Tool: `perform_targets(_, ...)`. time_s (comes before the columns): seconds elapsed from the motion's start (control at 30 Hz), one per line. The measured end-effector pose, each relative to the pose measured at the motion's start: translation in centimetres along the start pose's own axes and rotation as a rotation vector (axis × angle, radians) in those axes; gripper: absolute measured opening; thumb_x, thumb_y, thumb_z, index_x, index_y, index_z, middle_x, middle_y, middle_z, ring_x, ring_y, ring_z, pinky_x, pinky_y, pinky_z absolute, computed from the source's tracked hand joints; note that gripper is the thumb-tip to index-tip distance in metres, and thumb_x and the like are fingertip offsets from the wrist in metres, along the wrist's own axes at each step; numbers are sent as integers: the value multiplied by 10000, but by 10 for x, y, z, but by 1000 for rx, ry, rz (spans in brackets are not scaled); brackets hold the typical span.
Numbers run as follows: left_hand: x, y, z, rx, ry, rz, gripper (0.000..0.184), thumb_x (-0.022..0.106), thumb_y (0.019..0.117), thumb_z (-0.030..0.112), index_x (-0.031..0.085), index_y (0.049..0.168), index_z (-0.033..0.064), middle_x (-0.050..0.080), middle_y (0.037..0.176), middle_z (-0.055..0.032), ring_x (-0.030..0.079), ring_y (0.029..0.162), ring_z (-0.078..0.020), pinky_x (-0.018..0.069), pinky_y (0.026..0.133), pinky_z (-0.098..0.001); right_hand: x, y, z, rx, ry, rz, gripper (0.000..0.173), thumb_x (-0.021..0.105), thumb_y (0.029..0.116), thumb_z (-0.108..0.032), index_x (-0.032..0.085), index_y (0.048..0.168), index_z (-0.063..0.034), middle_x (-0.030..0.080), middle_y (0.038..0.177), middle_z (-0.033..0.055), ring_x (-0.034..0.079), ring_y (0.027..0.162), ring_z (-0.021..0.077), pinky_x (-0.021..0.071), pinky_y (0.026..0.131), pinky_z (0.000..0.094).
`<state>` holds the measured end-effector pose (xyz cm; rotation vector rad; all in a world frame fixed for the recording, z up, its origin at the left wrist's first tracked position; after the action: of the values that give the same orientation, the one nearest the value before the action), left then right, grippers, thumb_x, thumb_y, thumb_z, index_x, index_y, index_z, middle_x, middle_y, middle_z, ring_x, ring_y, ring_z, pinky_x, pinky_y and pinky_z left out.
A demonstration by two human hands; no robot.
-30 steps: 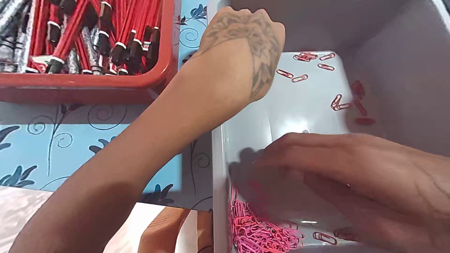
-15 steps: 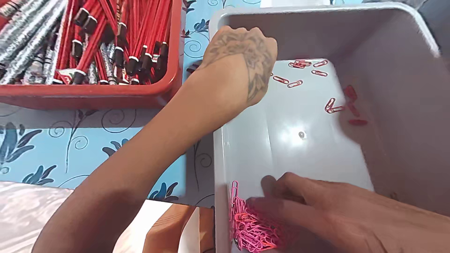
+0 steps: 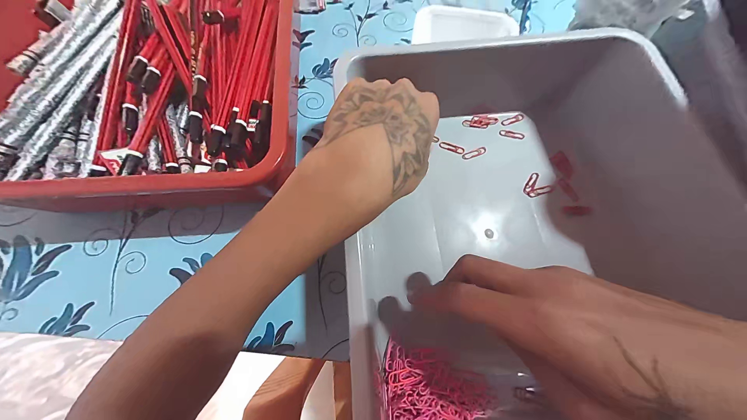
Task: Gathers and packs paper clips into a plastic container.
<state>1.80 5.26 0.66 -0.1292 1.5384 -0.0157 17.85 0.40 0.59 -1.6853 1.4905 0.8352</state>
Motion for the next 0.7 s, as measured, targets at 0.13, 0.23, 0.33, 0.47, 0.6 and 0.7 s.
perform_targets(0.13, 7, 3, -12, 204, 69, 265, 343, 509, 1007, 360, 666, 920, 68, 605, 710, -131, 647, 641, -320, 462, 503, -457, 14, -14, 0, -77, 48, 2, 374, 708, 821, -106, 713, 1195, -89, 654, 967, 133, 670, 706, 244, 517, 501, 364)
perform_targets(0.23, 11, -2, -11, 185, 41, 182, 310, 546, 1038, 294, 683, 1027, 15, 645, 813, -175, 672, 717, -359, 499, 565, -490, 8, -20, -3, -157, 1, 13, 236, 669, 871, -101, 718, 1099, -68, 713, 944, 114, 713, 796, 263, 560, 608, 394)
perform_targets(0.33, 20, -8, -16, 105, -31, 12, 253, 628, 1022, 244, 658, 1114, 10, 654, 895, -191, 665, 793, -371, 513, 655, -517, -21, -27, 13, -45, -422, 146, 225, 608, 864, -47, 715, 1060, -65, 691, 829, 101, 683, 674, 267, 519, 527, 386)
perform_targets(0.47, 14, -5, -9, 134, -207, 25, 130, 723, 947, 104, 696, 1042, 20, 665, 821, -166, 650, 739, -341, 495, 650, -513, -61, -37, 70, 430, -578, -6, 406, 734, 869, 10, 679, 1263, -71, 652, 1028, 161, 678, 898, 328, 551, 677, 434)
perform_targets(0.6, -1, 1, 5, 481, -446, 176, 248, 691, 887, 41, 739, 1121, 110, 719, 867, -1, 669, 711, -132, 561, 655, -326, -74, -32, 98, 461, -425, 52, 454, 773, 843, 17, 666, 1279, -56, 650, 1115, 155, 673, 957, 304, 565, 774, 435)
perform_targets(0.7, -13, 0, -1, 415, -630, 325, 301, 566, 898, -62, 706, 1125, 77, 722, 962, -50, 694, 784, -142, 587, 733, -317, -81, -14, 103, 400, -371, 88, 429, 732, 856, 25, 670, 1270, -71, 650, 1125, 134, 679, 923, 273, 571, 740, 433)
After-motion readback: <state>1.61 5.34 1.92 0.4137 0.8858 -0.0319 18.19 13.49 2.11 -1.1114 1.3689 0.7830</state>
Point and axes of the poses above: each hand's wrist, its own y-axis towards the middle knuckle, its own x-axis out of the palm, z = x × y, the point moved 6 cm from there along y, towards the middle knuckle
